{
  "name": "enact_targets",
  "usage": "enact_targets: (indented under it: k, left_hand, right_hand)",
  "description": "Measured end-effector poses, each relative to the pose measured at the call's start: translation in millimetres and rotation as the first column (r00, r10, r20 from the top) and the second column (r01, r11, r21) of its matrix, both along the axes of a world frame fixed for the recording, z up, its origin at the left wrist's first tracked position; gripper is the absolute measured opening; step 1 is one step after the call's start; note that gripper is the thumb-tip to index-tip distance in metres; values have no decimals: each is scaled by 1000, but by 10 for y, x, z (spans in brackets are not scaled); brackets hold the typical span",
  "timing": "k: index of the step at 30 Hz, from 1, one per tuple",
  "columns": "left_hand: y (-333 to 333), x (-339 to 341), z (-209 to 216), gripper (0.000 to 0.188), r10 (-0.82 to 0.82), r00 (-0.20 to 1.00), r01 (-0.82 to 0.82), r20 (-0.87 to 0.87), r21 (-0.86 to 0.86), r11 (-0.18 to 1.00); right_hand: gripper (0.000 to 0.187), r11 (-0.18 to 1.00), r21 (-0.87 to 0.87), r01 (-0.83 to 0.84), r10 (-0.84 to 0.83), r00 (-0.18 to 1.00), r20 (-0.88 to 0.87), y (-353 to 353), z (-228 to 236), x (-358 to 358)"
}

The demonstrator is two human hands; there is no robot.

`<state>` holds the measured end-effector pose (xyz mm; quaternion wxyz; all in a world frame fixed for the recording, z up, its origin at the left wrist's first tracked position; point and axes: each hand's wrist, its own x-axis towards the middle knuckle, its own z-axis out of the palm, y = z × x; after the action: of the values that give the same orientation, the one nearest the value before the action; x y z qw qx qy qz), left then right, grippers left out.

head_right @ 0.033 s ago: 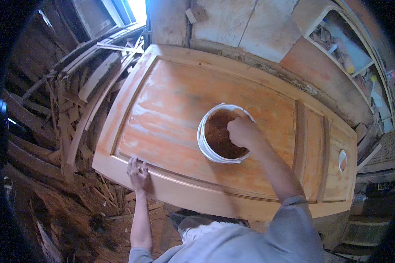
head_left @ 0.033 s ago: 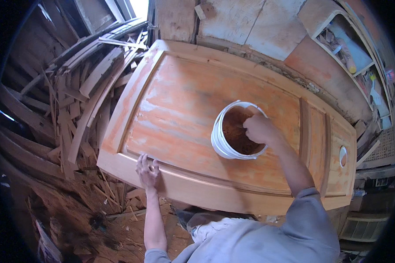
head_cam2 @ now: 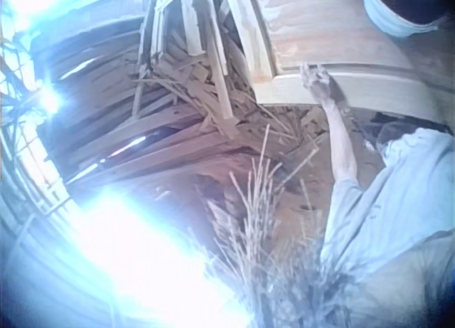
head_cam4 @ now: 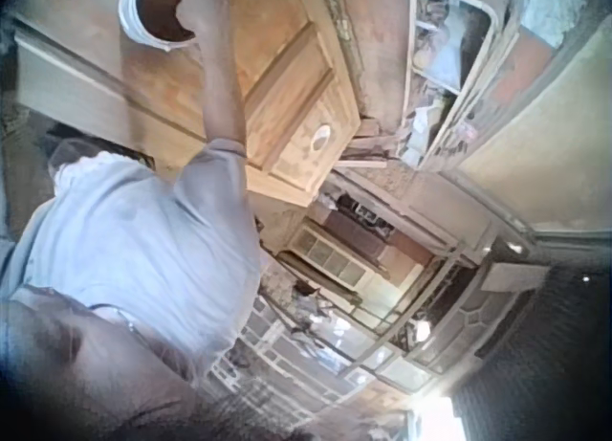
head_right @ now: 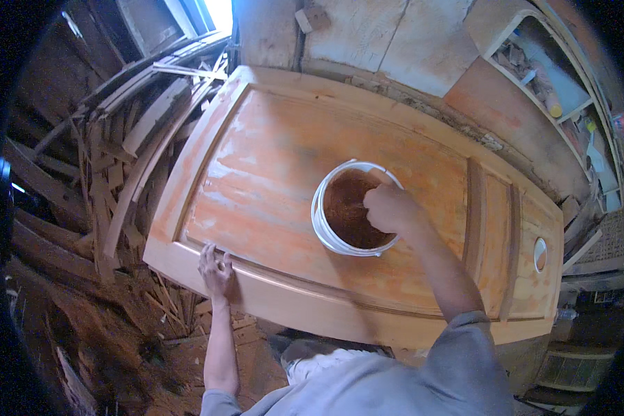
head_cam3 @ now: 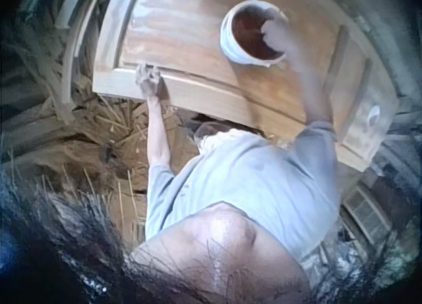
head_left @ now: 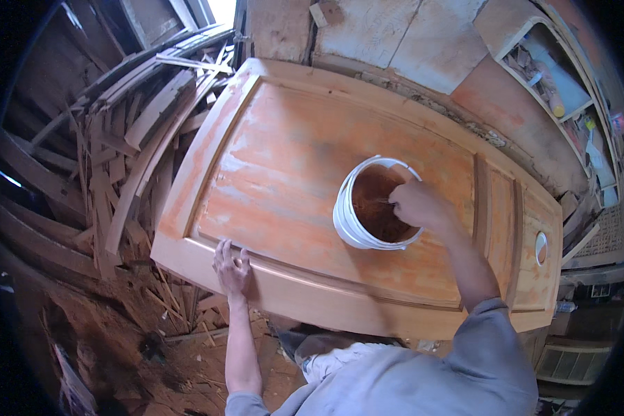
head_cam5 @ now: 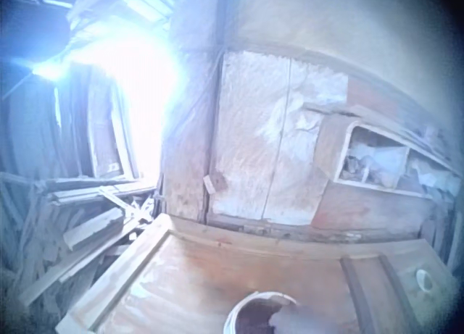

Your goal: The person applies a reddish putty-like substance to the recessed panels and grooves of a wooden door using a putty knife, repeatedly dipping the tool into a white bucket.

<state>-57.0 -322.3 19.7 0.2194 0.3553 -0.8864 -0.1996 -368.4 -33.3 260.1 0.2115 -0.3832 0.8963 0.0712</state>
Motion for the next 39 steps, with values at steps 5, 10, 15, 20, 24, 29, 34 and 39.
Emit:
enact_targets:
  k: [5, 10, 15, 20, 24, 29, 34, 39]
  left_hand:
    - [-1, -41, 50, 47, -15, 999, 16, 32, -31, 999]
    - [75, -143, -3, 43, -21, 1000, 20, 22, 43, 999]
    - [47, -133, 136, 39, -8, 999, 9, 37, -7, 1000]
    - [-5, -91, -46, 39, -36, 999, 36, 18, -25, 999]
    - [21, -114, 2, 37, -51, 999, 51, 1, -22, 998]
    - [36, -99, 80, 37, -16, 999, 16, 30, -9, 1000]
    - [13, -120, 26, 36, -20, 998, 21, 51, -20, 1000]
    - [7, -107, 54, 36, -12, 998, 13, 54, -12, 1000]
  right_hand:
    - [23, 985, -139, 100, -104, 994, -22, -111, 435, 115]
    - [23, 998, 60, -32, 42, 984, -174, -200, -149, -123]
    - [22, 997, -64, 49, -50, 999, -7, 50, 154, -283]
    - [23, 994, -1, 105, -105, 991, -79, -166, -154, -267]
    - [24, 979, -136, -153, 156, 988, 13, 90, -200, -424]
    - [24, 964, -190, 188, -62, 849, 525, 495, 420, -555]
    - [25, 847, -232, 479, -137, 618, 774, 858, 331, -543]
    - [24, 825, -311, 472, -87, 650, 755, 941, 219, -474]
